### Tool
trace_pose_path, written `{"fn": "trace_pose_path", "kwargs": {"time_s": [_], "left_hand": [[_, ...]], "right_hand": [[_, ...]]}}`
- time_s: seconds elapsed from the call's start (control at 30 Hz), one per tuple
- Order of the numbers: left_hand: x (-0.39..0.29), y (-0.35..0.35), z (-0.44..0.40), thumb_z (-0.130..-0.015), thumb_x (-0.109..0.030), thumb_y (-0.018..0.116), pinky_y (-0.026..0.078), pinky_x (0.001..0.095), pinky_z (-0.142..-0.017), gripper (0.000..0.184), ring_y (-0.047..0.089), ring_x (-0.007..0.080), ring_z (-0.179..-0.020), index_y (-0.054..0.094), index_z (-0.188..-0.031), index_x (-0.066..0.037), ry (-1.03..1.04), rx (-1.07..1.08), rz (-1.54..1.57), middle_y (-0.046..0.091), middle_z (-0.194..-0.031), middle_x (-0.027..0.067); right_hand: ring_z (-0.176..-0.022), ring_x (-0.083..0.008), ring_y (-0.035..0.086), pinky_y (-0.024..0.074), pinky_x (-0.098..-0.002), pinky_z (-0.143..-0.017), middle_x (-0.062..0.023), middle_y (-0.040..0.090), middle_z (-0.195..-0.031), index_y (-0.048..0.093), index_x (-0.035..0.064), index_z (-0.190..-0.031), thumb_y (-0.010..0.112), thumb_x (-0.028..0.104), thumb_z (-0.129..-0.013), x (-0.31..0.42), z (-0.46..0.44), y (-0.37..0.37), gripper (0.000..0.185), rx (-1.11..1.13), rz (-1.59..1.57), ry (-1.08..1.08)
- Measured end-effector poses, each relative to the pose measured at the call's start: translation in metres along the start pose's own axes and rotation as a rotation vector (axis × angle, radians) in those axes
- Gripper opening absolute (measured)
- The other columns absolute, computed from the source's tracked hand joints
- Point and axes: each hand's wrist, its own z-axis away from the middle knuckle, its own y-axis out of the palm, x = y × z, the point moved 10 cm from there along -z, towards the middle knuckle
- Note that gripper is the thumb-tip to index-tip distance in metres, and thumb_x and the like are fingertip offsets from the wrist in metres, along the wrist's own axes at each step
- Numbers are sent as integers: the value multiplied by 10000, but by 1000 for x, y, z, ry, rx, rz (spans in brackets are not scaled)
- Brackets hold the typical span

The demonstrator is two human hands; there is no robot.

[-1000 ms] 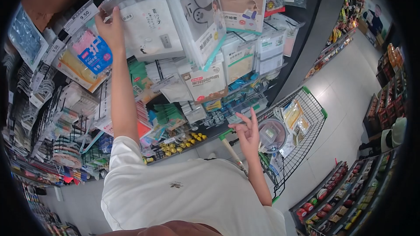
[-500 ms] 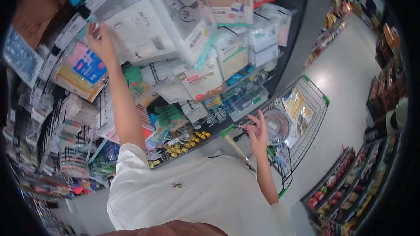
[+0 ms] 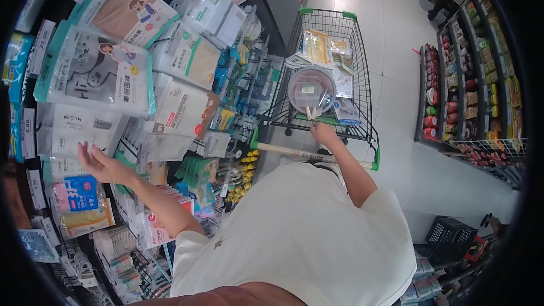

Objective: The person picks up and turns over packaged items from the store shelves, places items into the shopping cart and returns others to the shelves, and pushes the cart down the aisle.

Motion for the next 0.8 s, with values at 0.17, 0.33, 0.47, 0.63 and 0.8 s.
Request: {"fn": "trace_pose_path", "kwargs": {"time_s": [0.17, 0.33, 0.47, 0.63, 0.8], "left_hand": [[-22, 94, 144, -991, -3, 539, 488, 410, -986, 224, 589, 303, -1171, 609, -1199, 42, -50, 440, 205, 612, -1269, 200], [-26, 191, 335, -982, -110, 593, 399, 425, -1086, 288, 545, 348, -1272, 635, -1246, -3, -250, 1030, 297, 606, -1325, 191], [-10, 200, 479, -988, -257, 594, 361, 474, -1124, 366, 468, 365, -1363, 644, -1288, -53, -114, 1212, 136, 546, -1425, 202], [-20, 202, 519, -962, -358, 588, 286, 574, -1146, 457, 421, 353, -1412, 628, -1346, -113, 82, 1337, -86, 533, -1460, 168], [-19, 202, 530, -959, -365, 580, 250, 574, -1158, 496, 341, 334, -1465, 568, -1419, -179, 165, 1436, -154, 476, -1518, 154]], "right_hand": [[-909, -416, 691, 541, -500, -849, -234, 722, -976, 672, 44, -1179, 566, 273, -925, 4, 6, -9, 358, -88, -95, -5], [-961, -391, 693, 537, -474, -857, -209, 730, -1037, 661, 31, -1208, 574, 337, -957, 8, 11, -11, 405, -57, -109, -3], [-1019, -398, 673, 524, -462, -889, -218, 715, -1102, 652, 16, -1239, 580, 390, -973, 19, 30, -31, 465, -62, -179, -76], [-1159, -371, 603, 421, -464, -1044, -213, 681, -1190, 663, 8, -1225, 558, 447, -1003, 21, 71, -53, 503, -188, -82, -170], [-1183, -342, 578, 362, -485, -1096, -181, 668, -1186, 660, 16, -1194, 579, 413, -999, 8, 102, -59, 449, -372, 102, -156]]}}
